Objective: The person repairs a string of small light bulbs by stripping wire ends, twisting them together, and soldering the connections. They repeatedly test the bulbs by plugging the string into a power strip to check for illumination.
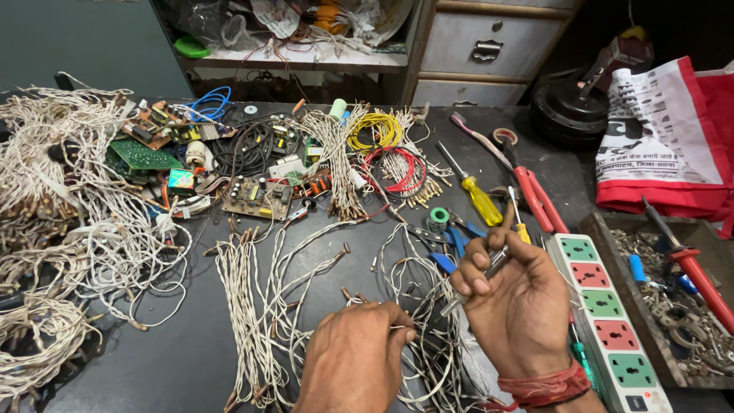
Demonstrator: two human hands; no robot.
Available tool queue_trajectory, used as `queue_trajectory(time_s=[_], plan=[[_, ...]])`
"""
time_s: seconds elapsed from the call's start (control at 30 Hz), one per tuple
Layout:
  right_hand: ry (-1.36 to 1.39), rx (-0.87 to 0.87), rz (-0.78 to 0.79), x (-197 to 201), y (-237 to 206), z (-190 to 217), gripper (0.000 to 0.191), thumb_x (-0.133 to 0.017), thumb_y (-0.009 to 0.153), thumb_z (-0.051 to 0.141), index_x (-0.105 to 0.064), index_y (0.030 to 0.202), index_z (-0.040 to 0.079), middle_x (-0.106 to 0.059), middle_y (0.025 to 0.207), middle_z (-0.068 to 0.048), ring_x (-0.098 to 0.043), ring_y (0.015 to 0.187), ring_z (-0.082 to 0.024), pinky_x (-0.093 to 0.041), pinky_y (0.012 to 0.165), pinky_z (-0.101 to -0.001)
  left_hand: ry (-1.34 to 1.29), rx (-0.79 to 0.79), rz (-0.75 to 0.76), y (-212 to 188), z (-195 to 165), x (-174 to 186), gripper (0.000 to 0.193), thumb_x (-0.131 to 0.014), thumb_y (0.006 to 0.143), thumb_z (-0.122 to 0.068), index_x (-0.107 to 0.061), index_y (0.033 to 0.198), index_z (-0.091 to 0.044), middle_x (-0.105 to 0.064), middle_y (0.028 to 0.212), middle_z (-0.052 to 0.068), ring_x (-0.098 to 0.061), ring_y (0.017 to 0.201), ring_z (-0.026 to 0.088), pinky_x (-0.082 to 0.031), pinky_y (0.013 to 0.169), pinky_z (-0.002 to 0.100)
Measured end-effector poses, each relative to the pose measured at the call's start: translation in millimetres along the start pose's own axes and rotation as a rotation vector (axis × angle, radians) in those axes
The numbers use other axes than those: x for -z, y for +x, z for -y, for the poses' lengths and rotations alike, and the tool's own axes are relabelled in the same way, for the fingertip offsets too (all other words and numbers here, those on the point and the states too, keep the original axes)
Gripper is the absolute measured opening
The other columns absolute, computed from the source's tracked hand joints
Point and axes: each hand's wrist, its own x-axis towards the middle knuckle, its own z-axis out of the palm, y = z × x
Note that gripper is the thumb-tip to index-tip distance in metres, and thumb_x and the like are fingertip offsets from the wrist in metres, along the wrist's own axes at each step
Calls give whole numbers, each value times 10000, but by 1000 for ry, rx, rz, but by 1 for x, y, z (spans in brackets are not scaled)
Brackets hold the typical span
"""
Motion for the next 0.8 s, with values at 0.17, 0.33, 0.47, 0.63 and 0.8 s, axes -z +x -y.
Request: queue_trajectory(time_s=[0.17, 0.33, 0.47, 0.63, 0.8], plan=[[23, -13, 50, -2, -2, 1, 204, -440, 1051, 251, -513, 971, 78, -498, 831, -54, -462, 668, -149, -384, 696, -326, 15, 36, 12, -2, -2, 1, 118, -725, 859, -224, -768, 953, -165, -746, 920, 85, -702, 912, 280, -481, 898, 421], [22, -20, 63, -4, -3, 1, 214, -431, 1058, 254, -503, 957, 80, -492, 821, -51, -462, 666, -151, -381, 692, -331, 19, 44, 13, -1, -5, 2, 126, -721, 861, -230, -764, 959, -165, -747, 936, 82, -700, 925, 276, -478, 905, 421], [24, -19, 62, -3, -4, -1, 223, -431, 1060, 255, -516, 962, 73, -503, 828, -55, -476, 682, -158, -388, 713, -341, 30, 57, 17, -3, -4, 0, 129, -718, 865, -242, -765, 962, -170, -742, 943, 86, -694, 931, 282, -476, 908, 427], [6, 3, 88, 1, 0, -2, 233, -435, 1057, 255, -533, 969, 64, -526, 853, -71, -493, 710, -170, -401, 746, -354, 17, 28, -5, 0, 0, -2, 126, -719, 865, -241, -764, 952, -161, -744, 914, 93, -698, 916, 293, -490, 897, 433], [-18, 24, 77, 3, 1, -5, 237, -439, 1065, 258, -533, 970, 63, -526, 855, -73, -494, 717, -173, -402, 758, -358, 5, 9, -6, 2, 4, -4, 129, -726, 858, -233, -762, 946, -145, -743, 916, 106, -705, 899, 305, -508, 872, 440]])
